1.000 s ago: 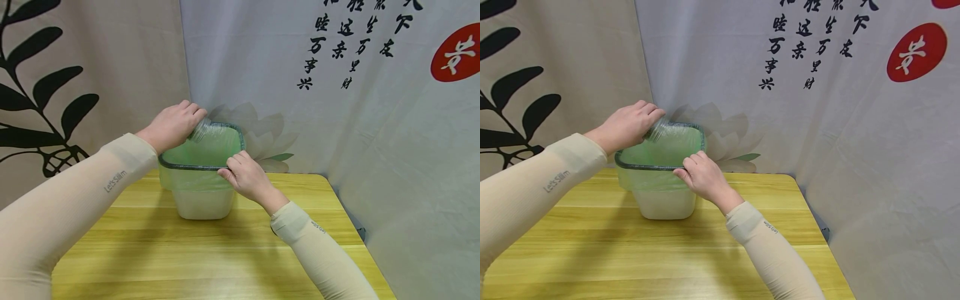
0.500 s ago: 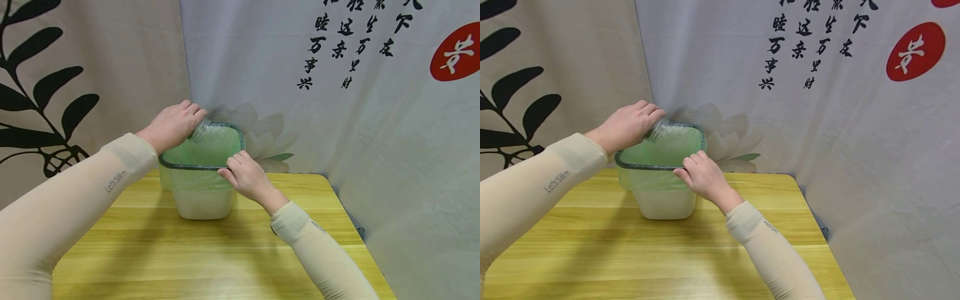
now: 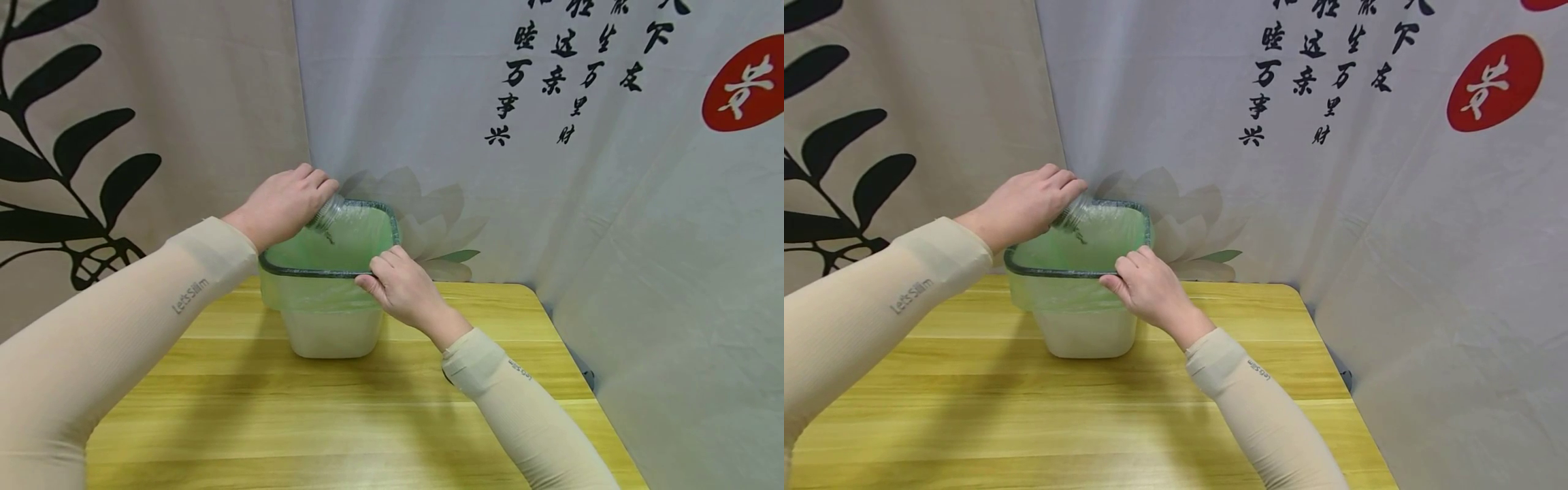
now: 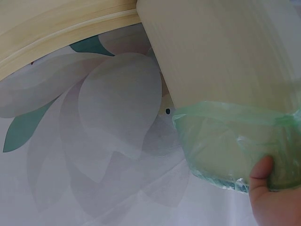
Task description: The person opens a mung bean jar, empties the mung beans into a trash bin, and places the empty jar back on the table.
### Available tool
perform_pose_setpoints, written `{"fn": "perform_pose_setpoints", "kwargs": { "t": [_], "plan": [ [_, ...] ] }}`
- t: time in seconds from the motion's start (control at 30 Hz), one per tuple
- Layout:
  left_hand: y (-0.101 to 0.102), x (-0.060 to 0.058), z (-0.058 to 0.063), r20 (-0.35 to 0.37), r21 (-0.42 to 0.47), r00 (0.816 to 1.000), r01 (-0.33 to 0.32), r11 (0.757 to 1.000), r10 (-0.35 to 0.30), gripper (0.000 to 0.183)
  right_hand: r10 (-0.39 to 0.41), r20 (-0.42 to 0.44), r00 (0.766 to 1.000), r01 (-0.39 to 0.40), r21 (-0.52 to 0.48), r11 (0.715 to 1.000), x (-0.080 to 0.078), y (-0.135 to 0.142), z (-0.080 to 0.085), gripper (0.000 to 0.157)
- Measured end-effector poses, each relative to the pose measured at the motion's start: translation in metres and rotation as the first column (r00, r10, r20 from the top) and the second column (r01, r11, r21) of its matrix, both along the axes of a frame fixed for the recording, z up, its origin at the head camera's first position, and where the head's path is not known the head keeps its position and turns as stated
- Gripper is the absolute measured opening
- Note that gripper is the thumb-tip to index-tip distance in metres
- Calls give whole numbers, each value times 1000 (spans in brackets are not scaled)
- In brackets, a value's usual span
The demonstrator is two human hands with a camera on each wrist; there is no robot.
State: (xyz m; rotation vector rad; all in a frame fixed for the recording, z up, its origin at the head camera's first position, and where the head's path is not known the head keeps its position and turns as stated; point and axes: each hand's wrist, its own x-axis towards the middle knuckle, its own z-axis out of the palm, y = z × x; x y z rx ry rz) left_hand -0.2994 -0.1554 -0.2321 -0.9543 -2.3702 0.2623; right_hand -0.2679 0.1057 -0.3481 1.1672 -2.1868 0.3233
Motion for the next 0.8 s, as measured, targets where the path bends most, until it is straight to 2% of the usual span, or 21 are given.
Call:
{"fn": "perform_pose_setpoints", "kwargs": {
  "t": [0.33, 0.8],
  "plan": [
    [0, 0, 0, 4, -32, 1000, -14, 999, 14, 31, -15, 16, 1000, 15, 8, 1000, 1, -1, 0, 62],
    [0, -1, -2, -42, -72, 999, 14, 997, -17, 27, -7, -3, 1000, 7, -5, 1000, 1, 0, 0, 62]
  ]
}}
